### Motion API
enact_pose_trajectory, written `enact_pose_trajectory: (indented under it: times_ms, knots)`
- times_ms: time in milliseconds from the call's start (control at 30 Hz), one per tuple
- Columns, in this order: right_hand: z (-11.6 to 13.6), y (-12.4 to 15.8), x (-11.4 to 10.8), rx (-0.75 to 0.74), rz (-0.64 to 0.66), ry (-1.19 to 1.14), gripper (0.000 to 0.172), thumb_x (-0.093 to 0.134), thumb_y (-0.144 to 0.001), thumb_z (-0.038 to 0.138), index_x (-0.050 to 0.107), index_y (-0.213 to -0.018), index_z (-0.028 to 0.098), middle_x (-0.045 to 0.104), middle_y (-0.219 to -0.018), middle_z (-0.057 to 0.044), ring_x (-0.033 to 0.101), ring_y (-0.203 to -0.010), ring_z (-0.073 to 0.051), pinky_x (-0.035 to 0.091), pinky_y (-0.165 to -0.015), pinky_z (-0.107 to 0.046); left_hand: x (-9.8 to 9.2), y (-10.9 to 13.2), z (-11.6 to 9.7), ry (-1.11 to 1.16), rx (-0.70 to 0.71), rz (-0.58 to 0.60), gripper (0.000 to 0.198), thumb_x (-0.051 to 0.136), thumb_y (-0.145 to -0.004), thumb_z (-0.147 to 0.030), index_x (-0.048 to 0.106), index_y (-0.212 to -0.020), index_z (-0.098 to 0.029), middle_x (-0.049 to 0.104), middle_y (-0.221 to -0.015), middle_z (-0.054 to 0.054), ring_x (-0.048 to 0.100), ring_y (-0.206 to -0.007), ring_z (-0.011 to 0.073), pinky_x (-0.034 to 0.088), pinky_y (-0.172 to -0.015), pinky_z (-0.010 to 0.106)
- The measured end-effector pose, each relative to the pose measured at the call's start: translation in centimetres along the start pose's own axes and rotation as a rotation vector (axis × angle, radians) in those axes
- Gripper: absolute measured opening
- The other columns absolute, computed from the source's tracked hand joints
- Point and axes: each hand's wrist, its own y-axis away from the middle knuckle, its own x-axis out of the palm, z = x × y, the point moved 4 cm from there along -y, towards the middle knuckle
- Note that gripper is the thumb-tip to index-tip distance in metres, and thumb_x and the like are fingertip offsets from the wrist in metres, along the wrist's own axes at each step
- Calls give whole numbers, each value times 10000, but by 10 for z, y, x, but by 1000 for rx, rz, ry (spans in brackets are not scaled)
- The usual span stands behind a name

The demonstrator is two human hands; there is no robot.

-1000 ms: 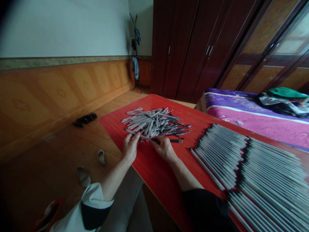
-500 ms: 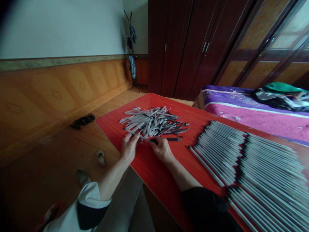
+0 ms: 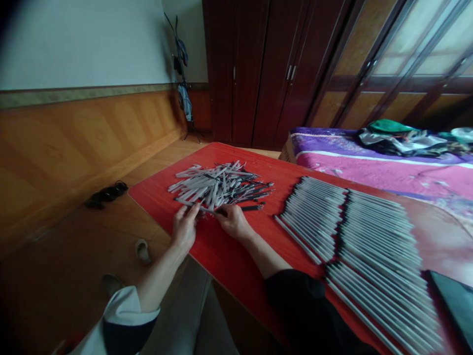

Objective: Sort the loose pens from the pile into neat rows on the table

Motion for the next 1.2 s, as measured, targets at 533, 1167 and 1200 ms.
enact_pose_trajectory:
  times_ms: [533, 1167, 1200]
  knots:
    - [24, 90, -49, 260, -60, 920, 243, 430, -856, 220, 638, -738, 175, 627, -783, -60, 562, -740, -162, 277, -540, -263, 18, 13, -3, -193, -54, 465, 582, 722, -657, -403, 487, -1125, -149, 631, -807, 28, 608, -599, 113, 461, -514, 189]
    - [-29, 153, -122, 623, -115, 1205, 224, 440, -864, 273, 649, -839, 197, 572, -887, -79, 514, -878, -202, 284, -584, -277, 15, 12, 1, -261, -38, 449, 435, 639, -742, -406, 527, -1062, -135, 624, -748, 18, 593, -565, 100, 466, -499, 176]
    - [-30, 154, -124, 628, -118, 1207, 215, 446, -858, 267, 647, -837, 195, 572, -888, -81, 515, -876, -201, 285, -585, -277, 15, 12, 1, -253, -38, 437, 430, 639, -739, -407, 533, -1055, -134, 628, -740, 19, 592, -556, 100, 466, -497, 178]
